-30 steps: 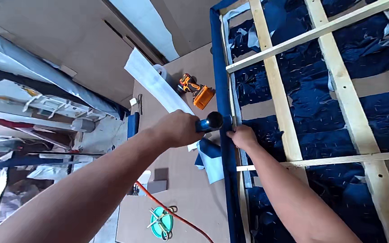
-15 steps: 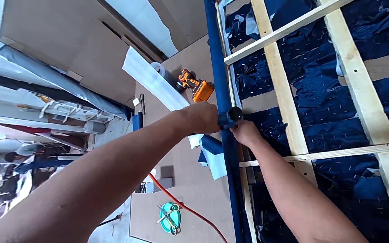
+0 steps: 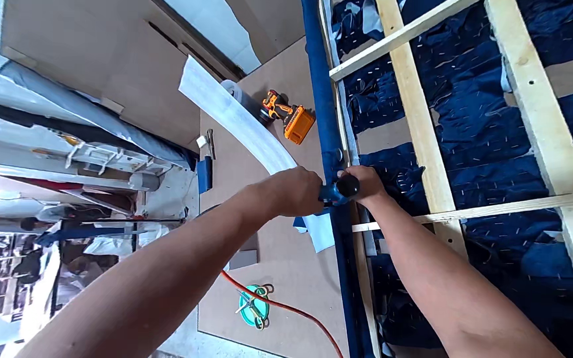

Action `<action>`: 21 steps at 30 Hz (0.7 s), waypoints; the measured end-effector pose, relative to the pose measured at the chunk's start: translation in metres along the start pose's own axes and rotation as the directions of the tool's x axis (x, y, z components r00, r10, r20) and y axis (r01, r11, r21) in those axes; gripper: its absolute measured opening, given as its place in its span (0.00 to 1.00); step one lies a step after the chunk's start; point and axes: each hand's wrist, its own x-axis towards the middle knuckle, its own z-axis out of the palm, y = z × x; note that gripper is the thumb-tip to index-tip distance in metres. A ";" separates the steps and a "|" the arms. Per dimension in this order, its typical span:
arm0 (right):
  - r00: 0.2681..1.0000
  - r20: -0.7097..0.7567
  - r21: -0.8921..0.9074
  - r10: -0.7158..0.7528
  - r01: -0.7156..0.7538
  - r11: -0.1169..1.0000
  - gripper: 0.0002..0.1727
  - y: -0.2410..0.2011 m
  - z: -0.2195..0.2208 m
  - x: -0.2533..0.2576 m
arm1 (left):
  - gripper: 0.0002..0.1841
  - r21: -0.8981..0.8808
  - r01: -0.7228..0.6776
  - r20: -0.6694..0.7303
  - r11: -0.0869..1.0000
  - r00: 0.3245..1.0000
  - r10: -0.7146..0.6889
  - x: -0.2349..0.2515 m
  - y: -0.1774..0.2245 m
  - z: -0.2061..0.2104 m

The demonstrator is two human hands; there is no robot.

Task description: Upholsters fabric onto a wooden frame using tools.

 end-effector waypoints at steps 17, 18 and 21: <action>0.967 0.252 -0.254 0.048 0.018 0.967 0.20 -0.003 -0.006 -0.047 | 0.16 -0.119 -0.079 -0.065 0.990 0.995 0.072 -0.014 -0.014 0.023; 0.970 0.242 -0.248 0.027 0.035 0.968 0.19 -0.002 -0.006 -0.049 | 0.15 -0.086 -0.088 -0.046 0.992 0.995 0.084 -0.008 -0.008 0.024; 0.969 0.243 -0.257 -0.047 0.111 0.960 0.17 0.000 -0.007 -0.050 | 0.15 -0.011 -0.027 0.021 1.000 0.999 0.027 -0.002 0.011 0.016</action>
